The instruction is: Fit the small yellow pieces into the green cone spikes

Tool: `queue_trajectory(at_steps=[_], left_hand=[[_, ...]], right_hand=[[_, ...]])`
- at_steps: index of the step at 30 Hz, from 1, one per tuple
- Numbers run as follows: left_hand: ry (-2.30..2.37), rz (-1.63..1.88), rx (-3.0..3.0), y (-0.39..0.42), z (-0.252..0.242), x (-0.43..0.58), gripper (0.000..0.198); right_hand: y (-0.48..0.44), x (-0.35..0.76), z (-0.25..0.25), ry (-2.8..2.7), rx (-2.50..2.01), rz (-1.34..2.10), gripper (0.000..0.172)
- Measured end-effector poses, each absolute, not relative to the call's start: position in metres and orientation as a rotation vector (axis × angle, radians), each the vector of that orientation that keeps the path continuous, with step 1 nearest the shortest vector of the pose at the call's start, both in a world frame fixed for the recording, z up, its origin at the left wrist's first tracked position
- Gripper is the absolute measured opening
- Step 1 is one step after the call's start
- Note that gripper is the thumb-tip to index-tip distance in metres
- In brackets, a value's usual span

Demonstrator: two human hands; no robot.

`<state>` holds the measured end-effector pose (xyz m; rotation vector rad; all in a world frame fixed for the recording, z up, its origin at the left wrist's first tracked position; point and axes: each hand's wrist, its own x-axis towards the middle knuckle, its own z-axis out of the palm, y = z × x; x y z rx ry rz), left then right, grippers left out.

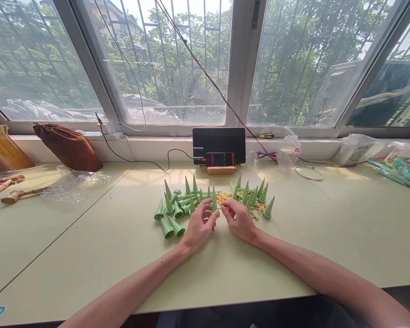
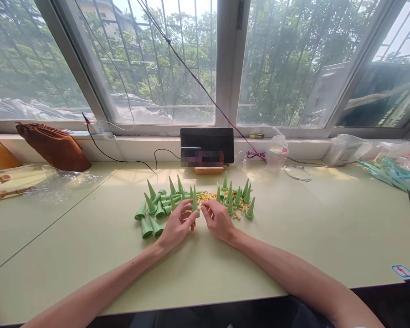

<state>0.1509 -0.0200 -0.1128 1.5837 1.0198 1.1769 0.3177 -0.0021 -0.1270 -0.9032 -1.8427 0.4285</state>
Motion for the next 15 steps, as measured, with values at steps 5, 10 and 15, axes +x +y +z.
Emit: queue_trajectory(at_steps=[5, 10, 15], left_hand=[[1.027, 1.155, 1.593, -0.0203, -0.1121, 0.151, 0.041], [1.035, 1.136, 1.586, -0.0204, -0.112, 0.1512, 0.041], [1.021, 1.124, 1.596, -0.0201, -0.1145, 0.1503, 0.041]], right_hand=[[-0.0011, 0.3178, -0.1284, -1.85, -0.897, 0.443, 0.016], [-0.0004, 0.3178, -0.1295, -1.854, -0.897, 0.439, 0.019], [-0.0004, 0.3179, -0.129, -1.862, -0.898, 0.438, 0.02]])
